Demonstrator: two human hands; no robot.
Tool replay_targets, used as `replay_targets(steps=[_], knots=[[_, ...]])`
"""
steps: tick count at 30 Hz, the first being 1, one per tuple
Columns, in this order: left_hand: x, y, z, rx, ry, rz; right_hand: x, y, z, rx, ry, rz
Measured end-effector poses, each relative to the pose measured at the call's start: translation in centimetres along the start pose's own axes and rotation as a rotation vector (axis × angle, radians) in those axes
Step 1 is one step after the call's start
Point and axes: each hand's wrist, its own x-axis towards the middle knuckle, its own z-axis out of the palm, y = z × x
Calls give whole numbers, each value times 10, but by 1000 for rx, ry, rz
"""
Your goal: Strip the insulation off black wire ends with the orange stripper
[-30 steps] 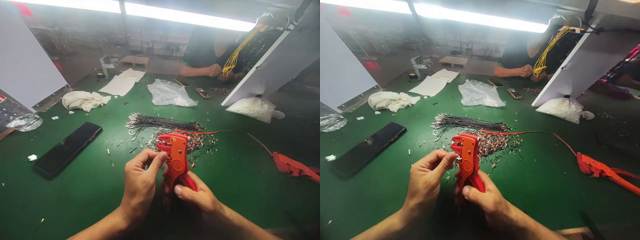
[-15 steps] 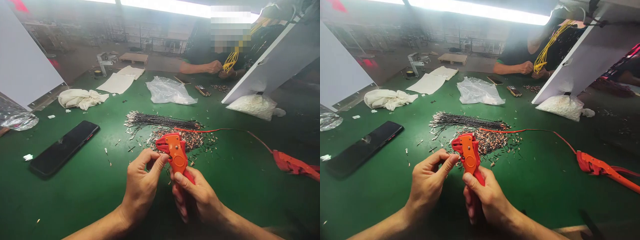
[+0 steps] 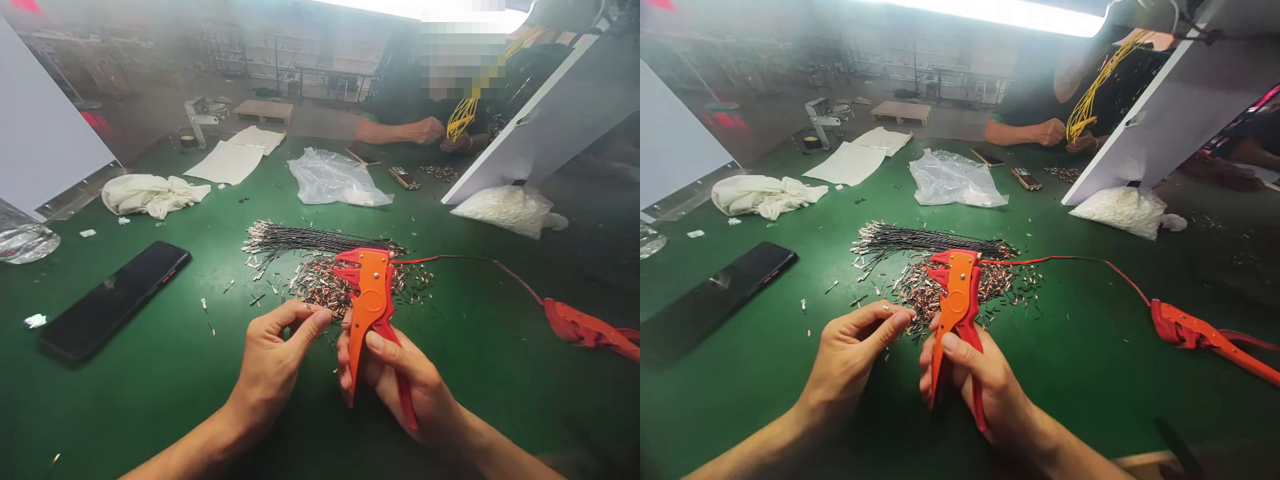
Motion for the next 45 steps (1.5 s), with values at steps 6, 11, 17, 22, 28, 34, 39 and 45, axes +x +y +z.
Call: replay_targets(steps=[6,11,17,22,28,34,39,45], knots=[[-7,-6,5,149,-86,244,0,-2,-1,-58,95,-7],[-9,-11,7,233,-142,338,1,-5,-2,-75,162,-38],[-5,-9,5,351,-100,349,3,-7,1,-178,197,-117],[-6,-8,2,356,-96,341,3,-3,-2,-251,180,-181],[3,3,-12,250,164,341,-3,-3,-4,-112,-13,-90],[9,14,-22,102,301,395,-6,5,-10,16,-227,96],[4,11,-20,79,210,400,-8,12,-13,34,-281,143],[2,13,-20,65,167,353,-7,15,-15,93,-363,113]])
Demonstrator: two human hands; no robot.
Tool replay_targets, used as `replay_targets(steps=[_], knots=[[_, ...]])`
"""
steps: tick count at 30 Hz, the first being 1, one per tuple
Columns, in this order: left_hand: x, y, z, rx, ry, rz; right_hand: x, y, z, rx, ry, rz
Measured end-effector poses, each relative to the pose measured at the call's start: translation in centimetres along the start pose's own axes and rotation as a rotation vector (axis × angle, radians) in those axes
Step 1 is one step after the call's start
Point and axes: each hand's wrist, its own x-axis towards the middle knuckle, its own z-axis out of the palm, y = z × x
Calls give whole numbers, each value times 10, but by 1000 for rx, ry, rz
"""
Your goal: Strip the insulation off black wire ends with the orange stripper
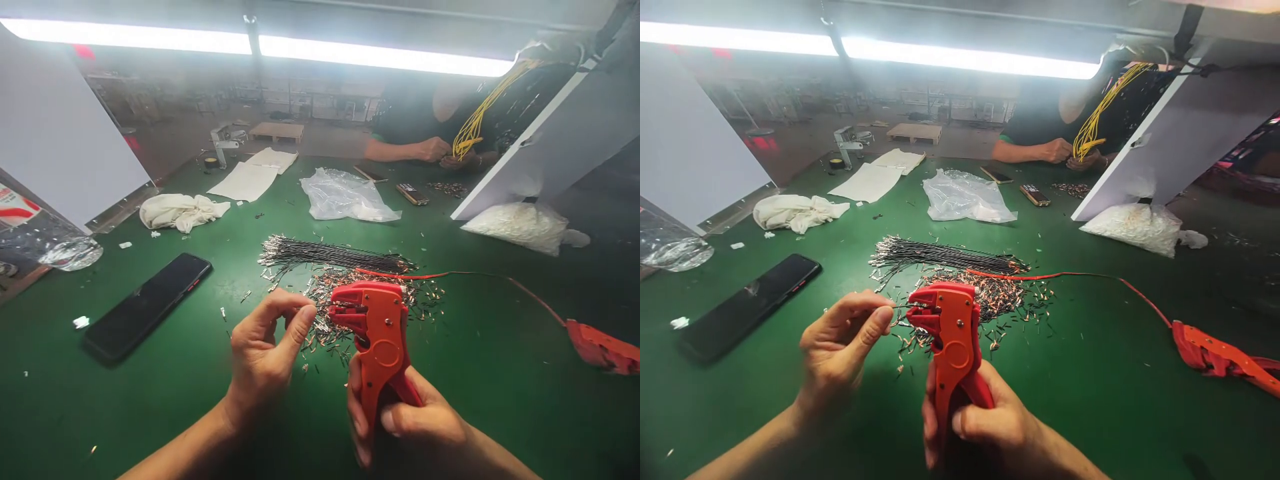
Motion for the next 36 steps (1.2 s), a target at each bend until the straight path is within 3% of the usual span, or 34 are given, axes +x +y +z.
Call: replay_targets(steps=[10,18,30,36], knots=[[2,-2,-1,-31,-73,-29,0,-1,2,-7,-36,13],[1,-2,-2,-41,-141,-31,-3,-2,-5,-194,-41,-15],[-1,-5,-1,-37,-163,-49,-8,0,2,-241,88,-27],[-1,-5,-1,-7,-222,-79,-15,-2,11,-274,297,67]])
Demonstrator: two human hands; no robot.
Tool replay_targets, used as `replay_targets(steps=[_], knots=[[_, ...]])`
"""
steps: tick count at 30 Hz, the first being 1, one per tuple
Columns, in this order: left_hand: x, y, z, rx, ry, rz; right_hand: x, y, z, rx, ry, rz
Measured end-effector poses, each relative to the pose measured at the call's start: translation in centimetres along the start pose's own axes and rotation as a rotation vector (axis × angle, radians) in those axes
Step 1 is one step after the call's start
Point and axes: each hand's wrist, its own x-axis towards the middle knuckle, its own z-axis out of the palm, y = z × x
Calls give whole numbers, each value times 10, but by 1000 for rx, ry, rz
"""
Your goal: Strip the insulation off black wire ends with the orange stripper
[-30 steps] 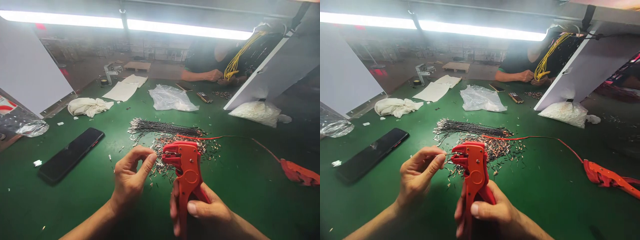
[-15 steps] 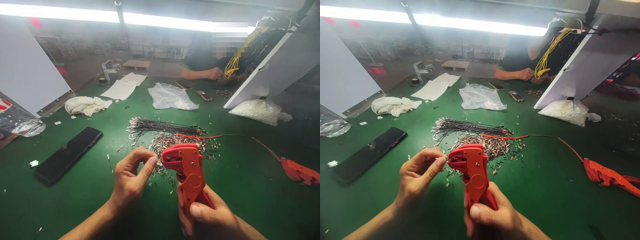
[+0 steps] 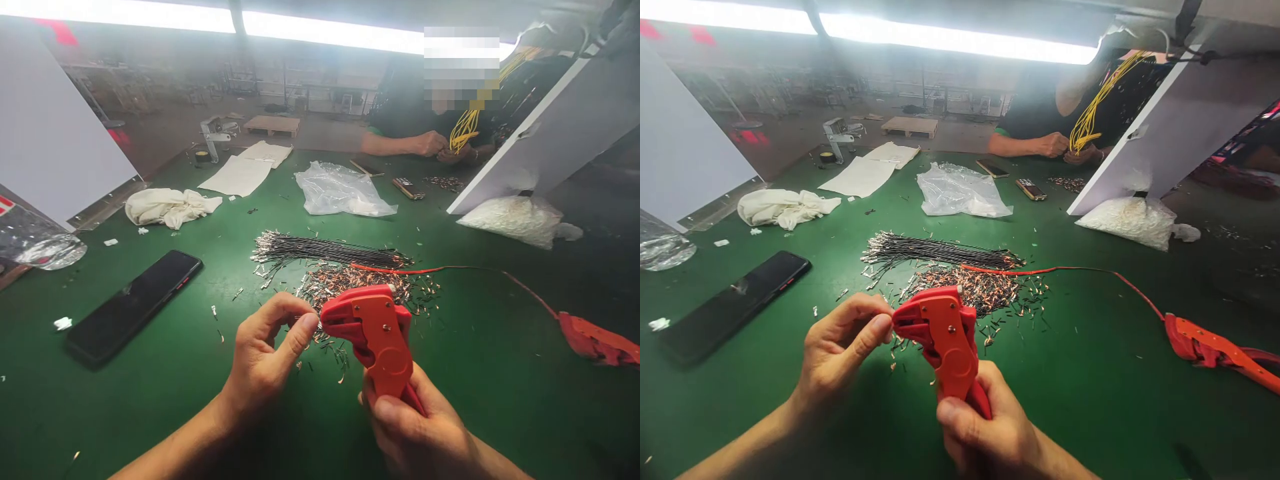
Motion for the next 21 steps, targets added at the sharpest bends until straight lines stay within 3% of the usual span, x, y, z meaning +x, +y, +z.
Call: replay_targets(steps=[4,11,21], knots=[[4,1,2,46,-49,-57,0,1,-3,57,-1,21],[1,-1,2,24,-102,-110,14,3,-8,30,-286,-97],[1,-2,-1,-28,-75,-118,10,3,-7,81,-260,-101]])
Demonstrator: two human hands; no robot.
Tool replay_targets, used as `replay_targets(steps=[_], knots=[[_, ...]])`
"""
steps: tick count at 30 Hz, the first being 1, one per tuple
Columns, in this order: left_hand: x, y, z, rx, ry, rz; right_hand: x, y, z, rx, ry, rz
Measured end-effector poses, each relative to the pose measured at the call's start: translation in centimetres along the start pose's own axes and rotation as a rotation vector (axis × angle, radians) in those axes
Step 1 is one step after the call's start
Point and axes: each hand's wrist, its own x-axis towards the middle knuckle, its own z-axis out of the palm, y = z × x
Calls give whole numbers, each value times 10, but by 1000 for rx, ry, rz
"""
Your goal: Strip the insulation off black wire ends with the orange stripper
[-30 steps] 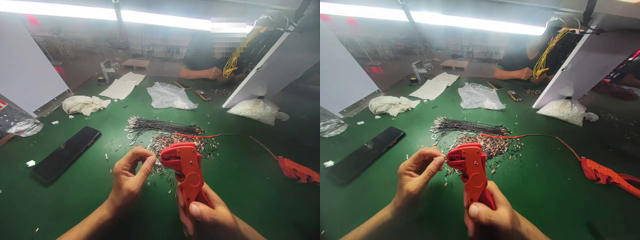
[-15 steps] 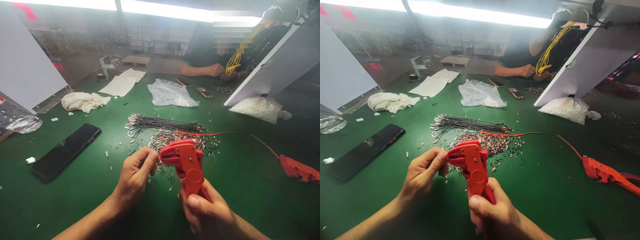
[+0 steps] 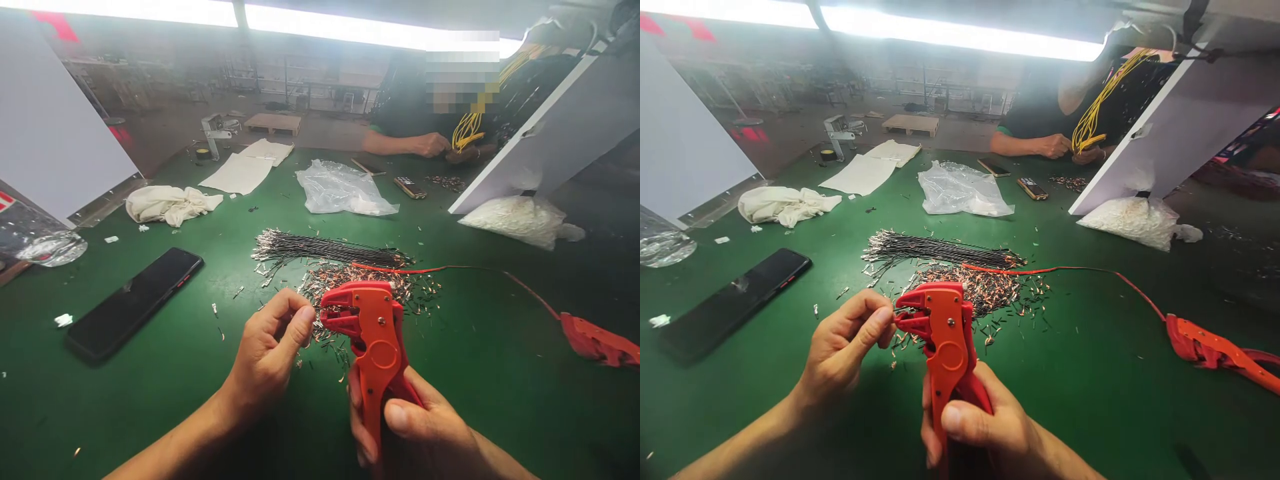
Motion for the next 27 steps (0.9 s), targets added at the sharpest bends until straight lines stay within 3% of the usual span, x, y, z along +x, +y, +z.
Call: replay_targets(steps=[9,13,20,25,27], knots=[[-2,5,-4,-72,-99,-20,0,-1,0,-45,-25,38],[-1,3,-5,-74,-107,-18,-3,0,2,31,52,34],[0,3,-2,-42,-82,11,-6,-6,5,-92,132,102],[1,4,-2,-29,-100,-9,-11,-7,6,-31,283,174],[1,4,-3,-28,-99,-9,-11,-6,5,-33,250,159]])
